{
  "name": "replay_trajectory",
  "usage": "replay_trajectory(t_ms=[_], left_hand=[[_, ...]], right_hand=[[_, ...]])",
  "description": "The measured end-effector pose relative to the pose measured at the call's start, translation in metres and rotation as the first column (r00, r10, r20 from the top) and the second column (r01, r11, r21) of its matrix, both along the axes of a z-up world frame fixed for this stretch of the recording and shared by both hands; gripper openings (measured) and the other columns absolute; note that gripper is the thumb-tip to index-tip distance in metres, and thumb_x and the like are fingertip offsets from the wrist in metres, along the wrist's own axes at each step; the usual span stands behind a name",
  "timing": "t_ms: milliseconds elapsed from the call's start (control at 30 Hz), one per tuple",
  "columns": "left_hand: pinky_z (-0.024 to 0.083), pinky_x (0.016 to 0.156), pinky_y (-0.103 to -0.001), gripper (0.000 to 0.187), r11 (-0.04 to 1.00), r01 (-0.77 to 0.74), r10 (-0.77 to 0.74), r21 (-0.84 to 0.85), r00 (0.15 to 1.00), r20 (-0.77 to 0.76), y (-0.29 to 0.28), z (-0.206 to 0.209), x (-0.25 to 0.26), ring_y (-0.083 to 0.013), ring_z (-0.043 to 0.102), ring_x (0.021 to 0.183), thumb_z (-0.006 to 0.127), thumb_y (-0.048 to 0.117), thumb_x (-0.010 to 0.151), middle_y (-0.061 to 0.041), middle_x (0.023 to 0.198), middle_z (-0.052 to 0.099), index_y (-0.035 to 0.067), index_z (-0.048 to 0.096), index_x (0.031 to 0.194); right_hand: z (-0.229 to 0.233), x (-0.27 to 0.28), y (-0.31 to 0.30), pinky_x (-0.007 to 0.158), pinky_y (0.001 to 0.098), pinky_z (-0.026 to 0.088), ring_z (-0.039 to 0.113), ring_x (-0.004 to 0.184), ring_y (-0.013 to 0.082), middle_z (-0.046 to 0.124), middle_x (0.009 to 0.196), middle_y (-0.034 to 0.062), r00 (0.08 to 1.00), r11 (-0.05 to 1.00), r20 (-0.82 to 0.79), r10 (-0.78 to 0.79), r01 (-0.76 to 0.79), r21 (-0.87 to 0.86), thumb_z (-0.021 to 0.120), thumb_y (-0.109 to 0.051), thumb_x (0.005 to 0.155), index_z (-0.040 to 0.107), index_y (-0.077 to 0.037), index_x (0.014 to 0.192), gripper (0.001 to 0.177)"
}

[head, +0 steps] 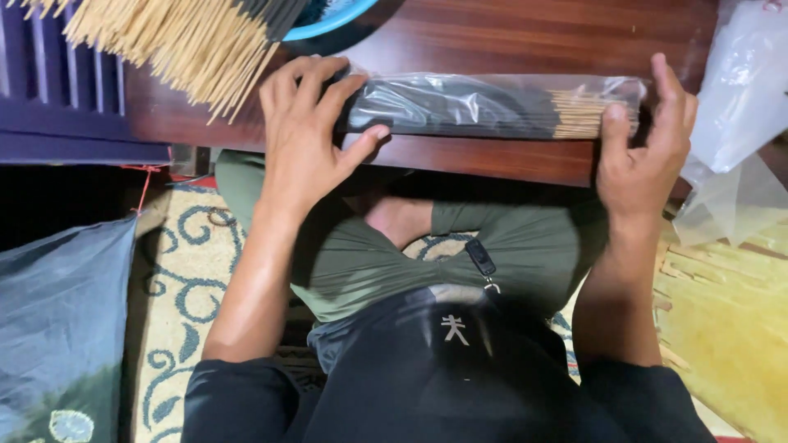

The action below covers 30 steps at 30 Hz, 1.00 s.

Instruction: Packaging bundles of incense sticks into clear plastic sleeves and using a single stick to assist in the process.

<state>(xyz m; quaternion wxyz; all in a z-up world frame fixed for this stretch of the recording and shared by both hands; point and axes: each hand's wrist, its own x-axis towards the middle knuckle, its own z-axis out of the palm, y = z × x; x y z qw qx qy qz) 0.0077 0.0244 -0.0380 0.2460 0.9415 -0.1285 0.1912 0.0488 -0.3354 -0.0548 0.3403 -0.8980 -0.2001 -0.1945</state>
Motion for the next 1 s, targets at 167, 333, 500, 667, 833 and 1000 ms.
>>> replay_trajectory(t_ms=[167, 333, 500, 667, 833, 1000], left_hand=[[0.029, 0.106, -0.048, 0.065, 1.0, 0.017, -0.017, 0.026, 1.0, -0.004, -0.003, -0.002, 0.005, -0.0342, 0.048, 0.121, 0.083, 0.052, 0.088, -0.013, 0.132, 0.061, 0.0, 0.072, 0.125], [0.028, 0.105, -0.049, 0.075, 0.998, -0.001, 0.004, 0.055, 0.998, -0.062, -0.003, -0.006, 0.008, -0.0343, 0.047, 0.118, 0.082, 0.058, 0.086, -0.013, 0.135, 0.059, 0.001, 0.071, 0.134], [0.027, 0.106, -0.052, 0.067, 0.999, -0.017, 0.021, 0.029, 0.99, -0.137, -0.003, -0.01, 0.011, -0.0368, 0.043, 0.121, 0.088, 0.051, 0.082, -0.016, 0.136, 0.056, 0.001, 0.075, 0.125], [0.028, 0.108, -0.051, 0.059, 1.0, 0.008, -0.01, -0.018, 0.99, -0.141, -0.008, -0.003, 0.012, -0.038, 0.045, 0.121, 0.092, 0.038, 0.081, -0.017, 0.134, 0.058, -0.002, 0.072, 0.12], [0.029, 0.108, -0.049, 0.053, 1.0, 0.011, -0.013, -0.025, 0.996, -0.087, -0.007, -0.008, 0.013, -0.0349, 0.049, 0.12, 0.095, 0.037, 0.081, -0.014, 0.129, 0.062, 0.0, 0.074, 0.112], [0.032, 0.106, -0.05, 0.051, 1.0, 0.019, -0.02, -0.007, 0.998, -0.051, -0.005, -0.015, 0.012, -0.0358, 0.051, 0.118, 0.098, 0.033, 0.08, -0.014, 0.128, 0.065, 0.002, 0.07, 0.11]], right_hand=[[-0.002, 0.004, 0.0, 0.1, 0.0468, 0.043, 0.052, 0.112, 0.0377, 0.058, 0.125, 0.0274, 0.999, 0.995, 0.026, -0.022, 0.025, -0.1, 0.062, 0.0, 0.11, 0.048, 0.009, 0.15, 0.043], [0.002, 0.004, 0.003, 0.101, 0.0482, 0.04, 0.05, 0.113, 0.0381, 0.057, 0.123, 0.0275, 0.999, 0.994, 0.004, -0.033, 0.033, -0.107, 0.061, -0.001, 0.109, 0.051, 0.011, 0.146, 0.04], [0.007, 0.001, 0.005, 0.107, 0.0455, 0.043, 0.053, 0.118, 0.0378, 0.062, 0.128, 0.0268, 0.994, 1.0, -0.114, -0.001, 0.001, 0.006, 0.062, 0.009, 0.104, 0.042, 0.011, 0.151, 0.051], [0.006, 0.004, 0.004, 0.103, 0.0451, 0.044, 0.055, 0.11, 0.037, 0.064, 0.124, 0.0278, 0.994, 1.0, -0.107, -0.015, 0.013, -0.015, 0.063, 0.011, 0.099, 0.046, 0.013, 0.146, 0.051], [0.006, 0.006, 0.004, 0.101, 0.046, 0.046, 0.056, 0.11, 0.0381, 0.06, 0.122, 0.0289, 0.993, 1.0, -0.117, -0.022, 0.022, -0.001, 0.064, 0.017, 0.095, 0.05, 0.015, 0.142, 0.05], [0.001, 0.004, 0.001, 0.105, 0.0447, 0.048, 0.06, 0.113, 0.0372, 0.065, 0.121, 0.0269, 0.987, 0.999, -0.157, -0.039, 0.044, 0.03, 0.066, 0.018, 0.094, 0.047, 0.013, 0.145, 0.054]])
